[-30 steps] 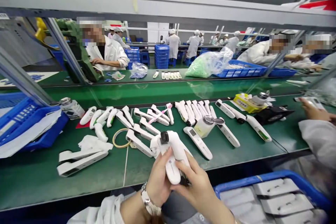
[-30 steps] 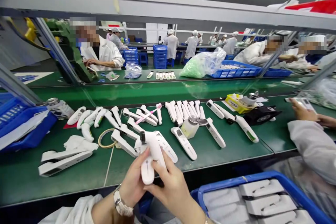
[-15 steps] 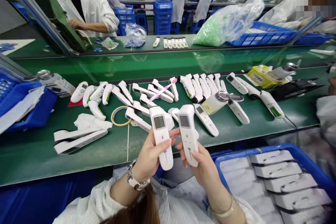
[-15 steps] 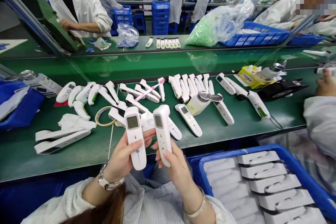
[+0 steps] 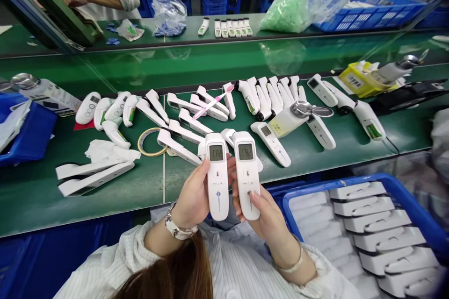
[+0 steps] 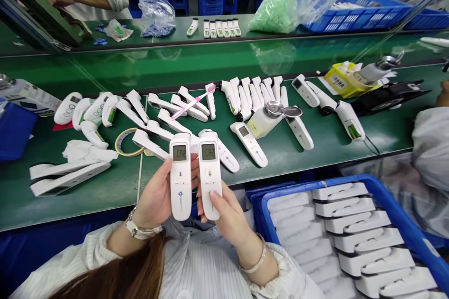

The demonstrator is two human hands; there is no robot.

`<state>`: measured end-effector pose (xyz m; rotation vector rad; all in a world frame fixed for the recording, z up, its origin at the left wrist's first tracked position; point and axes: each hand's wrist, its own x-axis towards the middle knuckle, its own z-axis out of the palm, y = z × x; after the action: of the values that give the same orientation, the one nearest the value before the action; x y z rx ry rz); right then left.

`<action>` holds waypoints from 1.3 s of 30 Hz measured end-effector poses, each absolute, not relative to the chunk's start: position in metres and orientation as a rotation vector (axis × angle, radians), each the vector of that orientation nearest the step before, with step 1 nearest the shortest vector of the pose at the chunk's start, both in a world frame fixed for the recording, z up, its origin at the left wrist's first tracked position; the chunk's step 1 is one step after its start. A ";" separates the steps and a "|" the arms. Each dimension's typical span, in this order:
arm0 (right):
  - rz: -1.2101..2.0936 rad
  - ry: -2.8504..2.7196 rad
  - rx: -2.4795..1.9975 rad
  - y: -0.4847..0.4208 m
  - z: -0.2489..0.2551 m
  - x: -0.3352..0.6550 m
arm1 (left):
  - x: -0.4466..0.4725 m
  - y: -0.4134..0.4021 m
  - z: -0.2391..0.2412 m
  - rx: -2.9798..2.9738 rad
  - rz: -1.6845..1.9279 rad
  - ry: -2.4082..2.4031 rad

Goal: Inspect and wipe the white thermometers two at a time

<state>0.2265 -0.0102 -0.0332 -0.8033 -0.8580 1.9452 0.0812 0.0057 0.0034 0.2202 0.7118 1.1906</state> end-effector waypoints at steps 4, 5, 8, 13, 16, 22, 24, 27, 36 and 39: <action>1.956 -0.846 -0.832 -0.011 -0.034 0.227 | 0.083 0.006 0.004 0.290 1.051 0.646; 1.954 -0.840 -0.829 -0.012 -0.035 0.227 | 0.084 0.006 0.004 0.298 1.026 0.649; 1.952 -0.819 -0.783 -0.014 -0.037 0.227 | 0.083 0.004 0.004 0.290 1.018 0.679; 1.955 -0.811 -0.784 -0.013 -0.038 0.227 | 0.084 0.005 0.005 0.287 1.023 0.702; 1.943 -0.869 -0.813 -0.011 -0.039 0.228 | 0.084 0.007 0.004 0.294 1.031 0.680; 1.880 -1.120 -0.956 -0.002 -0.037 0.235 | 0.083 0.008 -0.005 0.253 1.131 0.639; 1.849 -1.247 -0.992 0.001 -0.035 0.236 | 0.083 0.008 -0.006 0.296 1.100 0.640; 1.878 -1.255 -0.954 0.004 -0.037 0.234 | 0.083 0.010 -0.005 0.344 1.127 0.660; 2.143 -0.937 -0.881 -0.021 -0.067 0.196 | 0.076 0.019 0.000 0.395 1.452 0.710; 2.047 -1.230 -0.920 -0.025 -0.058 0.183 | 0.077 0.018 0.000 0.402 1.492 0.766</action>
<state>0.1833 -0.0247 -0.0582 -0.9205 -1.2304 2.0471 0.0765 0.0177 0.0001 0.4019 0.7656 1.4919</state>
